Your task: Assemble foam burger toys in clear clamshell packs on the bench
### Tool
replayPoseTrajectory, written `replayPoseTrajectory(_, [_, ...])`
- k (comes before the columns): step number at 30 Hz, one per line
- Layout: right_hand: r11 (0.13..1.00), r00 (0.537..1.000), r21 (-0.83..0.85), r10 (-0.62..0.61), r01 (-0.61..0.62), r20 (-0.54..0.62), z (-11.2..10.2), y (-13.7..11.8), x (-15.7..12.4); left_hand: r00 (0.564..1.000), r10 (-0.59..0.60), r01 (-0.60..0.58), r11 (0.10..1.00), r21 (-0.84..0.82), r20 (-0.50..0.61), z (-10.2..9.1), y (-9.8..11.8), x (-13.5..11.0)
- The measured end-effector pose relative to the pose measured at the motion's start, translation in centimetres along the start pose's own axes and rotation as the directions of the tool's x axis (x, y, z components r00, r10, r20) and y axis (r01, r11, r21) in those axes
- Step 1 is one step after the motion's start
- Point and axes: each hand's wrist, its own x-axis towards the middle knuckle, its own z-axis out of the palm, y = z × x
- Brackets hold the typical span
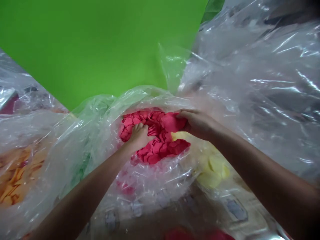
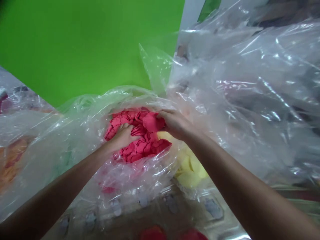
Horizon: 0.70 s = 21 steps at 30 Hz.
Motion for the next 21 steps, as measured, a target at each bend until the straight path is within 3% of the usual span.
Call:
replayPoseTrajectory(4, [0.956, 0.993, 0.27, 0.117, -0.114, 0.004, -0.8, 0.5, -2.3, 0.999, -0.003, 0.005, 0.998, -0.065, 0.041, -1.1, 0.6, -1.0])
replayPoseTrajectory(8, [0.909, 0.981, 0.371, 0.186, -0.19, 0.048, -0.4, 1.0, -5.5, 0.999, -0.035, 0.04, 0.927, -0.373, 0.02, -3.6, 2.1, -4.3])
replayPoseTrajectory(11, [0.875, 0.956, 0.427, 0.117, -0.227, 0.269, 0.7, 1.5, -8.8, 0.994, -0.033, 0.083, 0.857, -0.508, 0.106, -4.8, 3.8, -8.2])
replayPoseTrajectory(13, [0.893, 0.922, 0.409, 0.017, -0.188, 0.387, 1.3, 1.8, -11.3, 0.985, -0.009, 0.104, 0.825, -0.556, 0.171, -5.1, 4.8, -11.0])
replayPoseTrajectory(16, [0.943, 0.923, 0.324, -0.06, -0.072, 0.381, 1.4, 2.2, -14.8, 0.954, 0.096, 0.117, 0.754, -0.646, 0.284, -5.2, 5.5, -14.4])
replayPoseTrajectory(18, [0.94, 0.918, 0.33, -0.052, -0.088, 0.393, 1.0, 2.6, -16.8, 0.944, 0.121, 0.129, 0.721, -0.681, 0.307, -5.2, 5.6, -15.9])
replayPoseTrajectory(21, [0.907, 0.89, 0.386, -0.03, -0.167, 0.455, 0.3, 3.4, -19.5, 0.966, 0.067, 0.136, 0.686, -0.715, 0.248, -4.6, 5.7, -17.4])
